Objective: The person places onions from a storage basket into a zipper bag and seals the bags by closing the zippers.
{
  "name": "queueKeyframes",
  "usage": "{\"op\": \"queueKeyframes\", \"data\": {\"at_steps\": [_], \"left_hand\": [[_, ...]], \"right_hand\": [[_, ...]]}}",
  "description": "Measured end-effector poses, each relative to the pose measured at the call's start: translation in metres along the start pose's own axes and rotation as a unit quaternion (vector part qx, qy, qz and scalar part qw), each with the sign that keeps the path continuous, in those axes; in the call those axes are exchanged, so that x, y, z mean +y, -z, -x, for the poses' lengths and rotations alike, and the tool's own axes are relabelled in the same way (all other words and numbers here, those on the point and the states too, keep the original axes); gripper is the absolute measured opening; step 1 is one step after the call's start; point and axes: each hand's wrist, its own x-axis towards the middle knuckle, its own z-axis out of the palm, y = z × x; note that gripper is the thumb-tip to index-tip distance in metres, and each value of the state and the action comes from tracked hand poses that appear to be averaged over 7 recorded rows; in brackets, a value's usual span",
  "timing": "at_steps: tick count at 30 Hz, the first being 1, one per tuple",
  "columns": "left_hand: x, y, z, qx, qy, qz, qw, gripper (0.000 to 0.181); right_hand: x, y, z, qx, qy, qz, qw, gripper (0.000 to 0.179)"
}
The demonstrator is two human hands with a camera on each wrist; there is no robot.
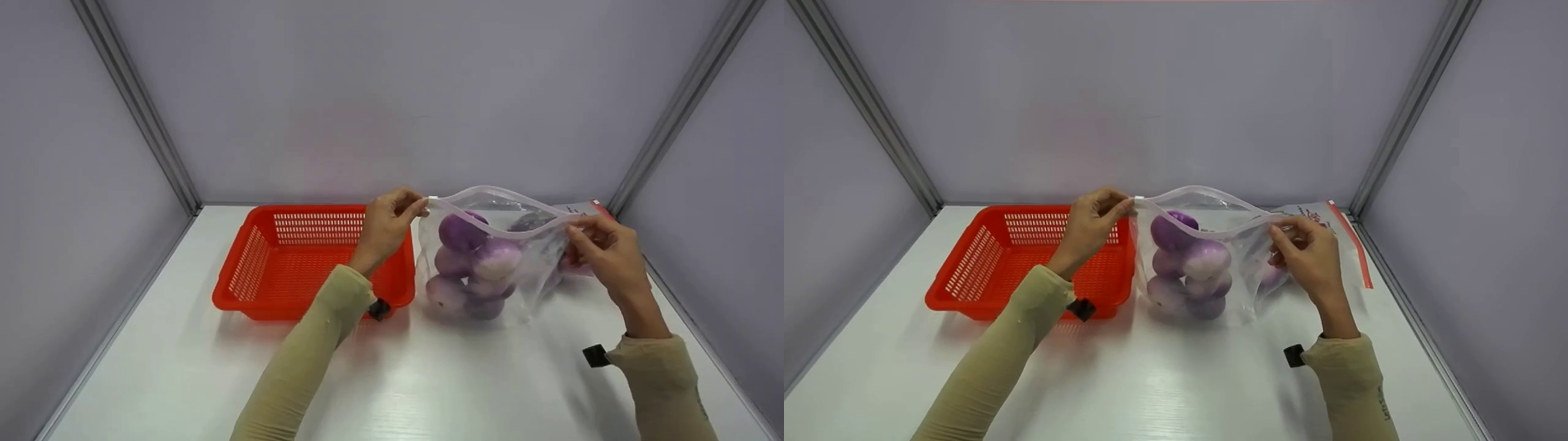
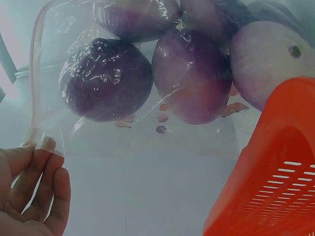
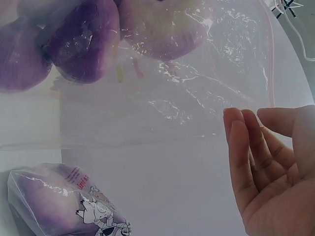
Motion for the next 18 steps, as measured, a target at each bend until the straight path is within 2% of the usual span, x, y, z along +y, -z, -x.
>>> {"op": "queueKeyframes", "data": {"at_steps": [4, 6, 8, 11, 12, 14, 18], "left_hand": [[-0.001, -0.002, 0.001, 0.007, -0.006, -0.011, 0.9999, 0.016], [-0.001, -0.003, 0.001, 0.008, -0.006, -0.011, 0.9999, 0.017], [-0.001, -0.003, 0.001, 0.009, -0.006, -0.007, 0.9999, 0.017], [-0.001, -0.003, 0.000, 0.006, -0.005, 0.001, 1.0000, 0.018], [0.000, -0.003, 0.000, 0.006, -0.005, 0.003, 1.0000, 0.018], [0.001, -0.004, 0.000, 0.006, -0.005, 0.003, 1.0000, 0.016], [0.001, -0.005, 0.003, 0.000, -0.006, 0.003, 1.0000, 0.014]], "right_hand": [[-0.017, -0.014, 0.008, 0.085, 0.025, 0.068, 0.9937, 0.037], [-0.029, -0.026, 0.012, 0.130, 0.059, 0.090, 0.9857, 0.038], [-0.042, -0.041, 0.015, 0.153, 0.115, 0.096, 0.9769, 0.036], [-0.061, -0.066, 0.016, 0.140, 0.209, 0.093, 0.9635, 0.036], [-0.068, -0.075, 0.017, 0.124, 0.226, 0.088, 0.9621, 0.037], [-0.081, -0.094, 0.021, 0.093, 0.242, 0.088, 0.9618, 0.041], [-0.103, -0.131, 0.033, 0.019, 0.238, 0.111, 0.9647, 0.046]]}}
